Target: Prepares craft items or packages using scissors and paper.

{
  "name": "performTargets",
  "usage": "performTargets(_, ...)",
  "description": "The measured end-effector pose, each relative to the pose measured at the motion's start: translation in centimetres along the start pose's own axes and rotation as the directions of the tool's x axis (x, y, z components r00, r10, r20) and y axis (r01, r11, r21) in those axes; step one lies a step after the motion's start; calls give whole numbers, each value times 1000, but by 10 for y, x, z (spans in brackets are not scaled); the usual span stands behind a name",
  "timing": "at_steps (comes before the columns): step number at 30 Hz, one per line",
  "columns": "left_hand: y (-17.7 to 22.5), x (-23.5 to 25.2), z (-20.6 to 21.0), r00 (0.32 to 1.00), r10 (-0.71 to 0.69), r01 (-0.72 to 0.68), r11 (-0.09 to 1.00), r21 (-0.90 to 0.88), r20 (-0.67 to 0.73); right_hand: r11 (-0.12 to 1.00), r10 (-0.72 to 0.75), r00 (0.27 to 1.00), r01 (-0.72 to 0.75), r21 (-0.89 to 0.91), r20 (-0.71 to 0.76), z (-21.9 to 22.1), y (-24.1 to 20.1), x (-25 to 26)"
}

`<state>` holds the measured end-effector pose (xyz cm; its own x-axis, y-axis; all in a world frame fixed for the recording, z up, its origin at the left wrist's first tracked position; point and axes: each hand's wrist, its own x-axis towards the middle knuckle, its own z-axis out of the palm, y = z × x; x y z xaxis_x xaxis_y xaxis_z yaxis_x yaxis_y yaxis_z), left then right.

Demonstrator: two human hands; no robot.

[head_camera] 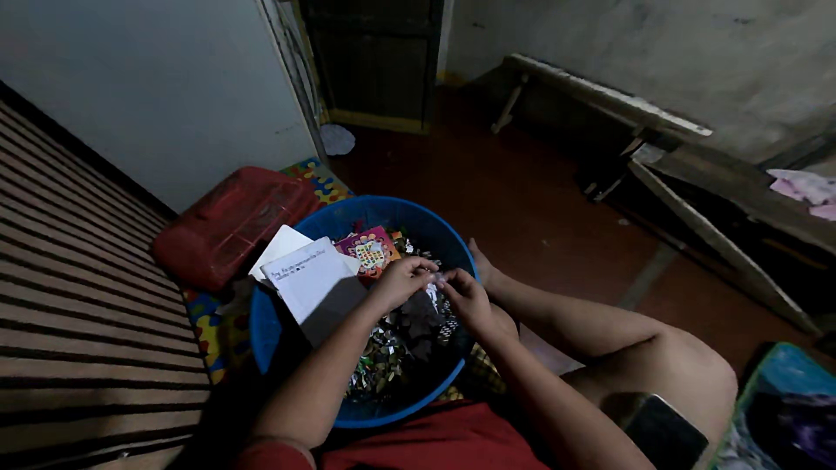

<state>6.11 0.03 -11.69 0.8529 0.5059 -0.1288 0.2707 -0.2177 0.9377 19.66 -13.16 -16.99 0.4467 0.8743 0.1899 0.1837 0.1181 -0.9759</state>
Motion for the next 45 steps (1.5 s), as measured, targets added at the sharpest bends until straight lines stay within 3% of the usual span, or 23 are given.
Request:
performTargets(6,4,0,-4,999,-34,37,986,162,-22,997,-11,1000,11,82,0,0,1,2)
performTargets(9,7,-2,-2,999,-27,19,972,235,33,998,-45,999,46,52,-17,-1,1,0)
performTargets(15,3,0,2,997,-54,49,995,90,52,993,-88,996,90,76,-31,-1,3,0)
performTargets(20,-8,6,-16,987,-144,146,989,24,-71,991,-117,993,117,62,-13,-3,3,-2)
performTargets(25,-10,7,-40,972,-237,220,883,414,-10,995,-16,997,23,-95,78,-1,-1,1)
performTargets(30,-24,11,-35,970,-105,207,828,521,-218,941,22,989,28,-337,143,3,-4,2)
performTargets(33,-27,10,-46,903,-11,261,808,528,-428,921,55,979,25,-389,194,3,-5,3)
performTargets(37,-26,-9,-88,734,90,407,735,542,-673,917,80,975,9,-400,206,2,-5,5)
performTargets(41,-44,-24,-122,670,-56,614,603,510,-740,920,73,972,21,-392,222,2,-3,5)
performTargets(45,-62,-19,-132,626,-177,722,500,478,-760,915,68,970,33,-403,234,3,-4,4)
